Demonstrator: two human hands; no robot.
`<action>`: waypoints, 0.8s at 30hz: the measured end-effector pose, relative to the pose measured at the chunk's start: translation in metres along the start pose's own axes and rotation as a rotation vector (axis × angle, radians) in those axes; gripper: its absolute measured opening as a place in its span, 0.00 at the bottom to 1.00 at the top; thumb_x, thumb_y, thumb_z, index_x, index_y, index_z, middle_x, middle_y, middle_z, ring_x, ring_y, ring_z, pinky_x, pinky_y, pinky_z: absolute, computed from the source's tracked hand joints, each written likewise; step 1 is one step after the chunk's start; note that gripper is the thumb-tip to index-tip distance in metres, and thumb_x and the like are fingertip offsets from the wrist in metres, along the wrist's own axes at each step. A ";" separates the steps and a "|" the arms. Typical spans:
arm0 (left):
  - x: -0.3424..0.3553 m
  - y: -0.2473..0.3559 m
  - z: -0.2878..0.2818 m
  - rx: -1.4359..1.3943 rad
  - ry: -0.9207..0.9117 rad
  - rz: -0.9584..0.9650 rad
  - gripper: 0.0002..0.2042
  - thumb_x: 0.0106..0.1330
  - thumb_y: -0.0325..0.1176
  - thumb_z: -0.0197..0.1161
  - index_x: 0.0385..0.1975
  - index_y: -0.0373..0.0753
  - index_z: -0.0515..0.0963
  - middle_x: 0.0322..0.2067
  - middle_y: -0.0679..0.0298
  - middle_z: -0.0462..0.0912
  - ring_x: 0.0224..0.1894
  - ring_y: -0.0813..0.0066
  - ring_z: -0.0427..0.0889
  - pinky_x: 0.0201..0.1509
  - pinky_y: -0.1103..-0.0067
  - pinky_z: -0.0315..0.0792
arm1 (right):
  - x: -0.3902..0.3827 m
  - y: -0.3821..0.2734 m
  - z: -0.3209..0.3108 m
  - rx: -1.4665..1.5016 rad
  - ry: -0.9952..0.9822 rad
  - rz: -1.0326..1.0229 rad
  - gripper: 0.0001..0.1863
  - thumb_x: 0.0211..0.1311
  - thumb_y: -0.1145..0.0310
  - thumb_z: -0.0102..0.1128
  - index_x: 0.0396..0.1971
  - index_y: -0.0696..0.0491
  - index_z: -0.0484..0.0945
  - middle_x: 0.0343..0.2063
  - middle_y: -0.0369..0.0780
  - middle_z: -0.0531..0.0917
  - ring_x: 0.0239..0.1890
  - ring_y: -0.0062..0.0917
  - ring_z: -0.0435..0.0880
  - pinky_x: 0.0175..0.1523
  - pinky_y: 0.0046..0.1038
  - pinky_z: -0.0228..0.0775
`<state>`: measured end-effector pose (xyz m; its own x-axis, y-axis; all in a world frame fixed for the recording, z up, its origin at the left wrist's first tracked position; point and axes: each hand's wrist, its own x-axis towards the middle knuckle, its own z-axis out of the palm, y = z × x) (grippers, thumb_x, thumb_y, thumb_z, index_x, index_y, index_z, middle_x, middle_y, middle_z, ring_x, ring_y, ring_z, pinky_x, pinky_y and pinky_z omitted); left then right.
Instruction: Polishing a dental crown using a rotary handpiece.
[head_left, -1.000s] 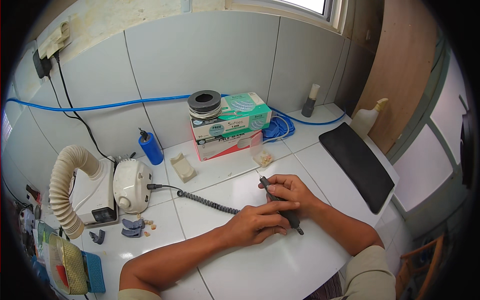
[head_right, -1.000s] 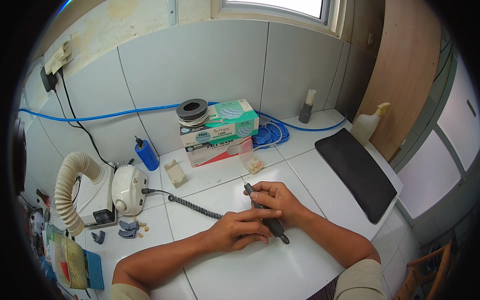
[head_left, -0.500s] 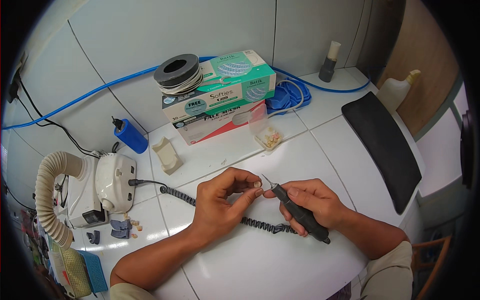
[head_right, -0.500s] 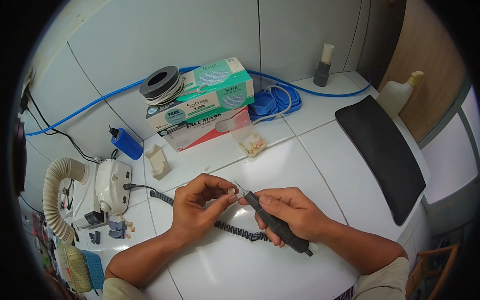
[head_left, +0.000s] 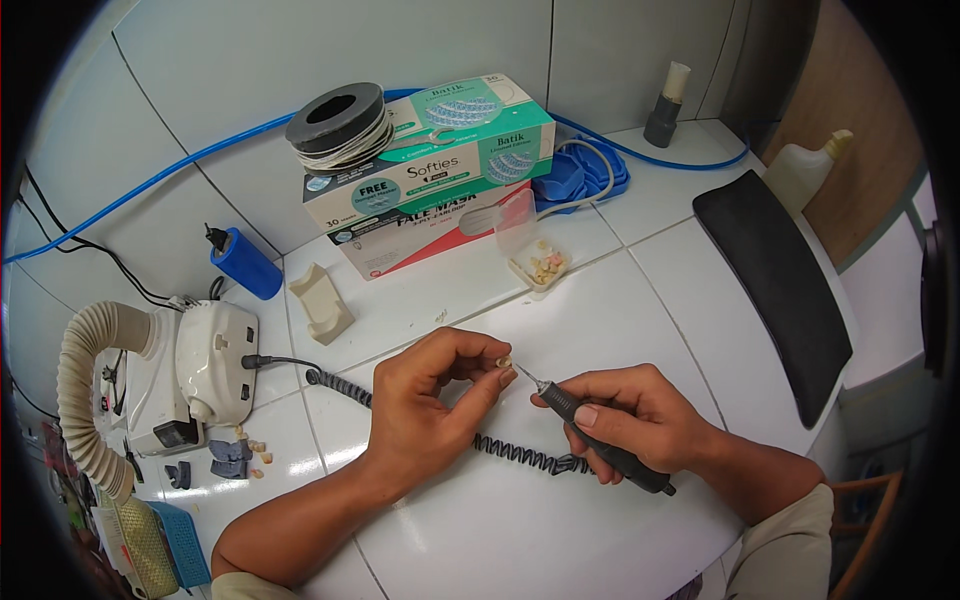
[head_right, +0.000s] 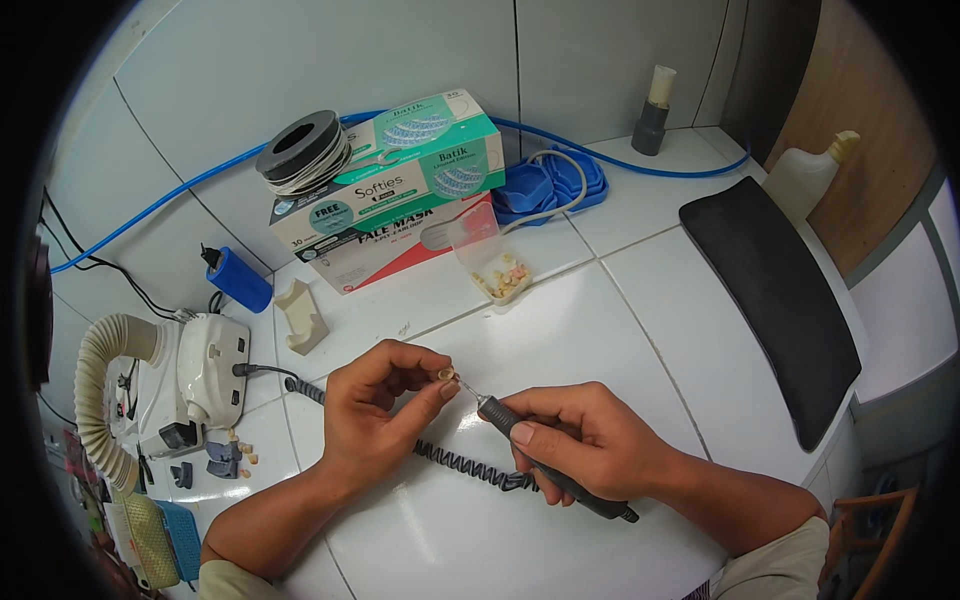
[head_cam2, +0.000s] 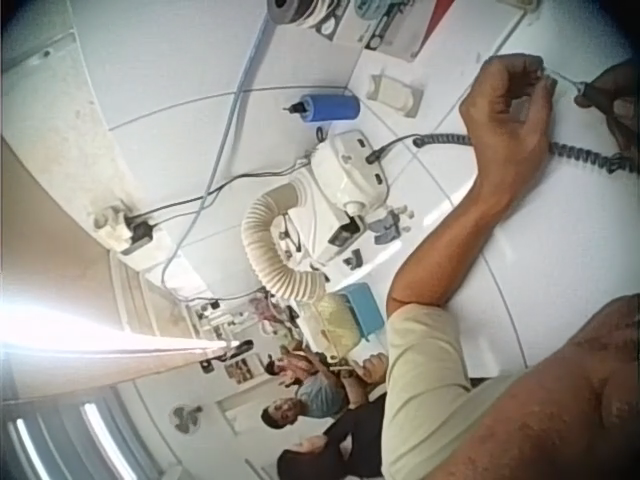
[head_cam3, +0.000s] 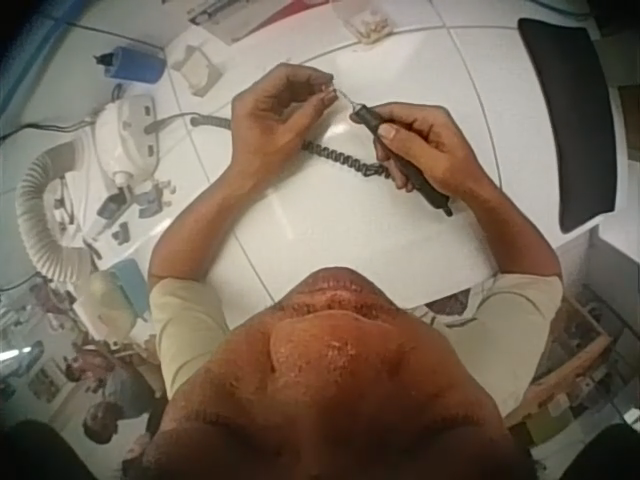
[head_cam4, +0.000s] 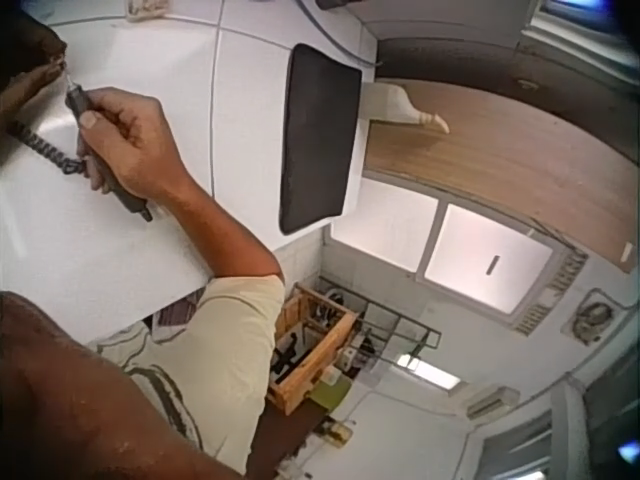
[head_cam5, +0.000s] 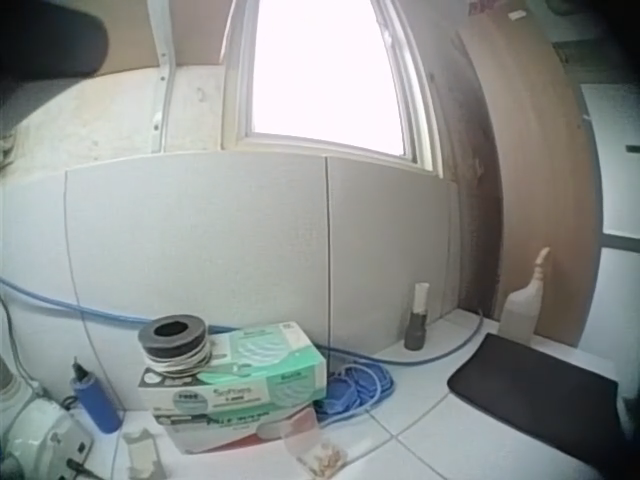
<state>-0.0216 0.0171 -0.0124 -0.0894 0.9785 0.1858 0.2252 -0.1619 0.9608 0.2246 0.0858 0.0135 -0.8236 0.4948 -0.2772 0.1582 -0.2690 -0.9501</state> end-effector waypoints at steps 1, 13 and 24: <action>0.000 0.001 0.000 0.033 -0.009 0.017 0.09 0.69 0.18 0.70 0.47 0.29 0.81 0.42 0.58 0.88 0.47 0.74 0.88 0.55 0.77 0.81 | 0.000 0.001 0.000 0.000 0.001 0.000 0.22 0.81 0.69 0.48 0.65 0.68 0.75 0.31 0.41 0.83 0.22 0.19 0.84 0.28 0.23 0.78; -0.002 0.001 -0.001 0.045 -0.082 0.008 0.07 0.71 0.17 0.66 0.46 0.29 0.81 0.43 0.56 0.89 0.48 0.72 0.89 0.55 0.77 0.83 | -0.001 0.001 -0.001 -0.034 -0.024 0.011 0.22 0.82 0.68 0.49 0.65 0.68 0.74 0.31 0.42 0.84 0.22 0.20 0.85 0.27 0.23 0.78; -0.002 -0.002 -0.003 -0.015 -0.112 0.015 0.06 0.71 0.14 0.65 0.44 0.28 0.80 0.44 0.52 0.89 0.49 0.69 0.90 0.55 0.75 0.84 | -0.002 -0.001 0.001 -0.008 -0.027 0.021 0.20 0.82 0.68 0.49 0.62 0.66 0.77 0.30 0.37 0.82 0.22 0.16 0.81 0.27 0.21 0.75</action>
<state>-0.0245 0.0155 -0.0140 0.0229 0.9839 0.1770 0.2111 -0.1779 0.9611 0.2255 0.0841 0.0157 -0.8342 0.4669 -0.2936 0.1799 -0.2729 -0.9451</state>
